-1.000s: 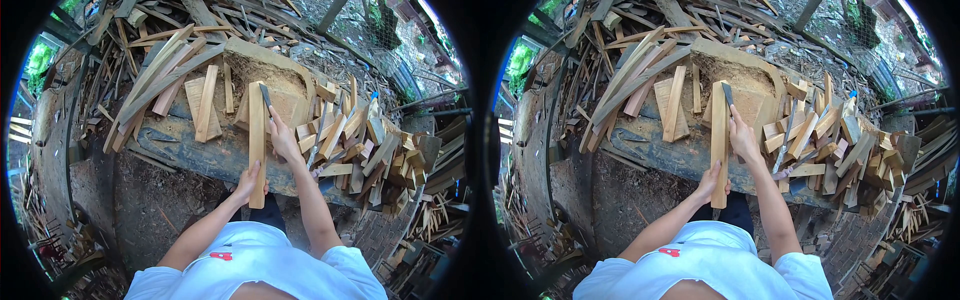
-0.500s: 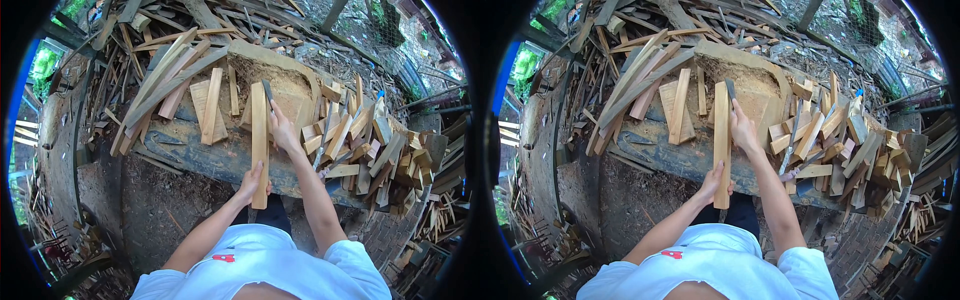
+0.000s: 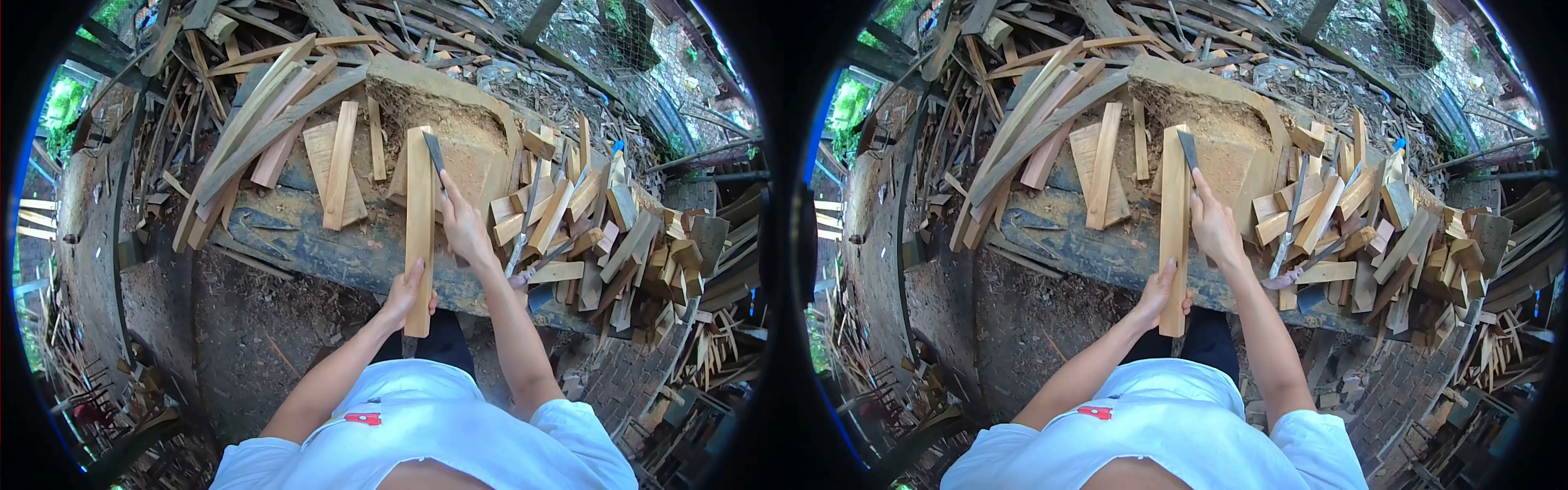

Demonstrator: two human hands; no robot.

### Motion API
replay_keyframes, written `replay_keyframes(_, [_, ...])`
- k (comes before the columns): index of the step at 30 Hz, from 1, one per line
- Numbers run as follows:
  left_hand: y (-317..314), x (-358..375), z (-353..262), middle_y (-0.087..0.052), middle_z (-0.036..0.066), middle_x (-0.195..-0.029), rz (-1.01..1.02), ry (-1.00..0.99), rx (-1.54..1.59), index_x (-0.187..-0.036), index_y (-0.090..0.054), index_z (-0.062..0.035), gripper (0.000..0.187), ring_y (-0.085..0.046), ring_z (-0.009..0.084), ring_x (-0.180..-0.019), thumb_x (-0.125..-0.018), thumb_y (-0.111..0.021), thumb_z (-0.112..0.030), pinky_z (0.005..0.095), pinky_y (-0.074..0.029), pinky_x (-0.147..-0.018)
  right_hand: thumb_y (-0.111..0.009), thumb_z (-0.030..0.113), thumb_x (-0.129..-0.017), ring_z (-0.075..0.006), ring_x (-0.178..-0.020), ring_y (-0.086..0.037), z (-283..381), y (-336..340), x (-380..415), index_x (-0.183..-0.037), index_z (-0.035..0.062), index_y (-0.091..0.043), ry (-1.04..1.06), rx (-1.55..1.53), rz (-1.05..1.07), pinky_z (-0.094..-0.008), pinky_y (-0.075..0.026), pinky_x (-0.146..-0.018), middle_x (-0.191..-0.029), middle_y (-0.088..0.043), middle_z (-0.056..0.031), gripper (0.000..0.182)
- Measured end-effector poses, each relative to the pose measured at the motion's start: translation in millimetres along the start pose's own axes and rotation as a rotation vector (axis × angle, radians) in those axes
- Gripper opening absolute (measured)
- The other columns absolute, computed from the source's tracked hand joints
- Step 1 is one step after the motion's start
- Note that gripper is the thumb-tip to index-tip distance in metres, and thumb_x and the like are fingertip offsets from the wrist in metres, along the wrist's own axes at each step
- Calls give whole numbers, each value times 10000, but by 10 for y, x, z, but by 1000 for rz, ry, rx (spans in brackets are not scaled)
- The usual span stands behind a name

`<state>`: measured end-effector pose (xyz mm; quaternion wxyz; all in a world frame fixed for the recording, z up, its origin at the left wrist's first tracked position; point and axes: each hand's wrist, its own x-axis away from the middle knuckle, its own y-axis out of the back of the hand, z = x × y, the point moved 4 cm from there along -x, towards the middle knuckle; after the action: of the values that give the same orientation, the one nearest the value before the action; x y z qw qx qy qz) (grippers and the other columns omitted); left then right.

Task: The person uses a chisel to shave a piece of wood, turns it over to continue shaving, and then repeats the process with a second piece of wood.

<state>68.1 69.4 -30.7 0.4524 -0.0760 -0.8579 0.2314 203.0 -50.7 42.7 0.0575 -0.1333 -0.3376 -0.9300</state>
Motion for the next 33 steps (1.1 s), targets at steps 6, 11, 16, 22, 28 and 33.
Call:
replay_keyframes(6, [-99,-60,-86,-550,115,-701,35,22,108,-991,-469,-25,622,-570,200,-543,-946,-419,-643,352,-513,-513,-383,256,-1007,-217,-441,-593,81,7,-54,-1500,217,-330,-141,-156,125,-375,-515,-481,-1017,-666,-245,497])
replay_keyframes(11, [-33,24,-55,-537,116,-708,87,53,150,-999,-467,-36,606,-558,200,-546,-951,-413,-637,344,-507,-513,-386,248,-1010,-228,-434,-586,-154,-191,-13,-1496,182,-336,160,-16,-107,-385,-516,-490,-872,-662,-221,494])
replay_keyframes(16, [12,51,-73,-559,110,-696,24,33,76,-957,-484,-15,639,-576,190,-536,-940,-425,-651,340,-518,-499,-386,285,-995,-495,-979,-600,98,-52,-334,-1470,177,-371,-15,-13,-6,-543,-456,-882,-1038,-638,-304,487])
replay_keyframes(22, [57,25,-16,-565,106,-691,25,71,88,-970,-485,-23,626,-589,192,-538,-941,-432,-645,337,-524,-497,-386,273,-994,-492,-935,-614,-58,-114,-44,-1476,180,-362,35,37,-20,-550,-456,-873,-995,-648,-303,492])
replay_keyframes(28, [69,28,-75,-568,105,-694,19,41,50,-978,-484,-24,628,-590,191,-534,-940,-429,-649,328,-530,-500,-391,273,-992,-491,-936,-616,26,-80,-286,-1480,182,-359,-45,-57,26,-546,-454,-853,-992,-648,-309,497])
replay_keyframes(33, [83,23,7,-565,104,-692,35,65,80,-989,-479,-22,632,-588,186,-535,-939,-429,-650,328,-528,-498,-392,287,-998,-461,-843,-654,-116,-172,1,-1497,201,-329,18,-97,-14,-517,-491,-784,-934,-656,-303,510])
